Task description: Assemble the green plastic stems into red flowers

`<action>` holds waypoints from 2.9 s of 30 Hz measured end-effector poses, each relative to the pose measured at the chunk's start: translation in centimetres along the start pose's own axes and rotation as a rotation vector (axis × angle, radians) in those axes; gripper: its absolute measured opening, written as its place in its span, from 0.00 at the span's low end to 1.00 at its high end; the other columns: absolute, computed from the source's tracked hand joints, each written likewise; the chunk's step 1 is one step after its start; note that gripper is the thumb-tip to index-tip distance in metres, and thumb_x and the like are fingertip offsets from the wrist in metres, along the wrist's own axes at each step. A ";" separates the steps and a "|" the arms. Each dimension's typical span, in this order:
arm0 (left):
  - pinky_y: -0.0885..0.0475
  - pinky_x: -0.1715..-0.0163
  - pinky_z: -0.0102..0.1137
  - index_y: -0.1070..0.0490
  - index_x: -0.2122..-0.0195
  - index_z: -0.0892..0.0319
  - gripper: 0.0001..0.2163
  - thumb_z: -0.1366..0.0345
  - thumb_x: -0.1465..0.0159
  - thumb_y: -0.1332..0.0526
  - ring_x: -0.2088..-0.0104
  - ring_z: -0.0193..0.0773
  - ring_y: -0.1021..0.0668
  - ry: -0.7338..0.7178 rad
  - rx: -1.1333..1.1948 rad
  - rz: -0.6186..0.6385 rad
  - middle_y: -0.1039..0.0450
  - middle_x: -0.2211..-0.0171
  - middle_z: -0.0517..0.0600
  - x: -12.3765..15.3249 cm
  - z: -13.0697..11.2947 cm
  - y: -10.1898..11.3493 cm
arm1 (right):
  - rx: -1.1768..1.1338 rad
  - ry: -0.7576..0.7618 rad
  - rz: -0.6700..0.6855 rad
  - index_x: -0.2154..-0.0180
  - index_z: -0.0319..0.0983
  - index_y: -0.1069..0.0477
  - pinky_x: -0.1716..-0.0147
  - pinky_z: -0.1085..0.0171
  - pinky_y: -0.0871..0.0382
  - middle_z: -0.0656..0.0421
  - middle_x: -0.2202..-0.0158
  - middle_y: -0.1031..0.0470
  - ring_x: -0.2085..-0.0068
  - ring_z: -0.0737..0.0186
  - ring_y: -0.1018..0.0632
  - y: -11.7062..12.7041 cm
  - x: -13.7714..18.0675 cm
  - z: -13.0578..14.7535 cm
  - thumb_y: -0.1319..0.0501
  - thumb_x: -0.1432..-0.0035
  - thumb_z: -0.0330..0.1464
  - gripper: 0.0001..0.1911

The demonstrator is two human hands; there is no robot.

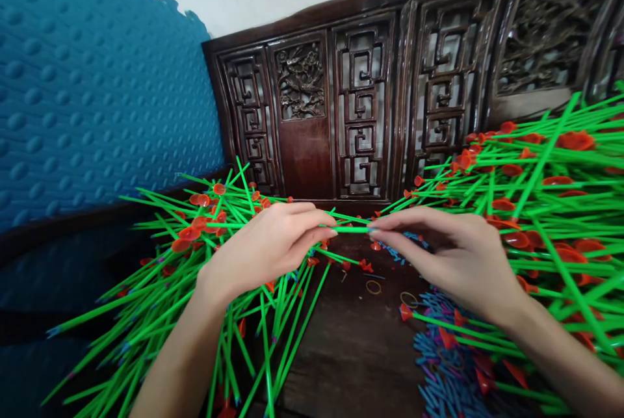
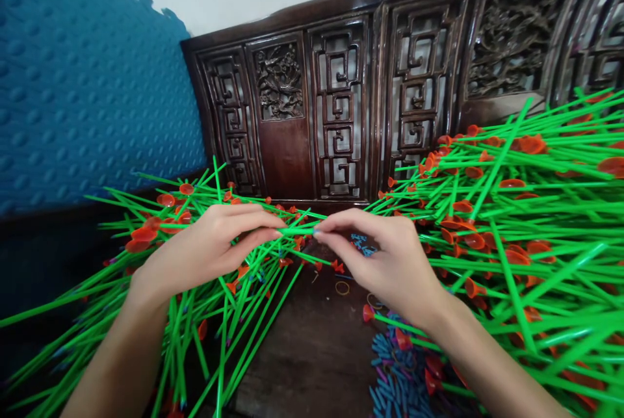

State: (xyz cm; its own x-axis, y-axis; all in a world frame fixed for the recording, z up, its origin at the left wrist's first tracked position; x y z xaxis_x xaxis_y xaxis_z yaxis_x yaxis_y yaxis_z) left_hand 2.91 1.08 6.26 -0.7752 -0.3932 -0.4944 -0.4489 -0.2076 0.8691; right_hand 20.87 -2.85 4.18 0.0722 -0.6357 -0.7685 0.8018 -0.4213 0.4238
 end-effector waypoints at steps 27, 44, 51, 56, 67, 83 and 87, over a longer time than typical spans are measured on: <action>0.20 0.57 0.29 0.37 0.39 0.56 0.21 0.70 0.33 0.39 0.59 0.33 0.20 0.082 0.099 -0.618 0.29 0.52 0.51 0.6 0.0 3.4 | -0.350 -0.494 0.840 0.69 0.37 0.31 0.74 0.69 0.35 0.64 0.77 0.30 0.73 0.66 0.26 -11.4 6.1 -5.7 0.36 0.45 0.29 0.04; 0.22 0.61 0.23 0.25 0.58 0.60 0.09 0.77 0.35 0.41 0.64 0.30 0.17 -0.070 0.023 -0.361 0.18 0.63 0.46 -0.1 -1.3 1.9 | -0.079 -0.432 0.959 0.69 0.38 0.23 0.74 0.68 0.38 0.64 0.76 0.29 0.72 0.66 0.28 -13.6 8.4 -8.3 0.31 0.50 0.30 0.04; 0.23 0.59 0.22 0.24 0.52 0.64 0.13 0.77 0.37 0.39 0.63 0.30 0.17 -0.118 0.076 -0.269 0.17 0.60 0.48 -0.1 -1.8 1.3 | 0.017 -0.437 0.929 0.67 0.38 0.24 0.70 0.66 0.37 0.59 0.69 0.26 0.68 0.62 0.27 -13.1 8.4 -8.3 0.30 0.50 0.33 0.07; 0.24 0.64 0.16 0.26 0.61 0.63 0.05 0.67 0.36 0.34 0.69 0.25 0.18 -0.022 0.248 -0.187 0.19 0.66 0.44 -0.4 -1.3 0.5 | -0.029 -0.363 0.886 0.66 0.38 0.26 0.69 0.65 0.35 0.59 0.69 0.27 0.68 0.62 0.26 -12.9 7.7 -7.1 0.34 0.43 0.33 0.05; 0.26 0.69 0.18 0.31 0.61 0.60 0.04 0.72 0.35 0.36 0.65 0.27 0.18 -0.049 0.257 -0.144 0.20 0.62 0.43 -1.4 -1.8 -1.4 | -0.047 -0.421 0.905 0.68 0.38 0.29 0.69 0.64 0.35 0.60 0.73 0.30 0.71 0.64 0.26 -14.0 9.1 -8.3 0.37 0.43 0.28 0.02; 0.27 0.66 0.22 0.31 0.61 0.59 0.05 0.74 0.35 0.38 0.65 0.27 0.19 -0.060 0.313 -0.154 0.21 0.63 0.42 -1.3 -1.1 -1.3 | -0.866 -0.751 0.404 0.86 0.43 0.49 0.85 0.67 0.54 0.70 0.89 0.50 0.86 0.74 0.47 -16.9 7.3 -5.6 0.36 0.49 0.55 0.33; 0.27 0.65 0.25 0.32 0.61 0.58 0.05 0.73 0.35 0.38 0.66 0.30 0.20 -0.061 0.303 -0.140 0.22 0.65 0.42 -1.3 -0.9 -1.3 | -0.917 -0.807 0.365 0.88 0.44 0.52 0.87 0.67 0.58 0.71 0.90 0.56 0.88 0.75 0.52 -18.1 8.1 -6.2 0.36 0.51 0.56 0.34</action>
State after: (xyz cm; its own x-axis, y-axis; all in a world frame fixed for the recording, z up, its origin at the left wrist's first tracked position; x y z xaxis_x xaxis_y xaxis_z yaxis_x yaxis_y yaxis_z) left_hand 4.89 1.07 5.75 -0.7180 -0.3230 -0.6165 -0.6575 0.0240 0.7531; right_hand 10.60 3.62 -12.74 0.2535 -0.9668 -0.0327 0.9491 0.2551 -0.1848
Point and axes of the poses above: each hand's wrist, its own x-axis away from the middle knuckle, its own y-axis out of the back of the hand, z = x × y, the point moved 7 cm from there along -x, towards the middle knuckle
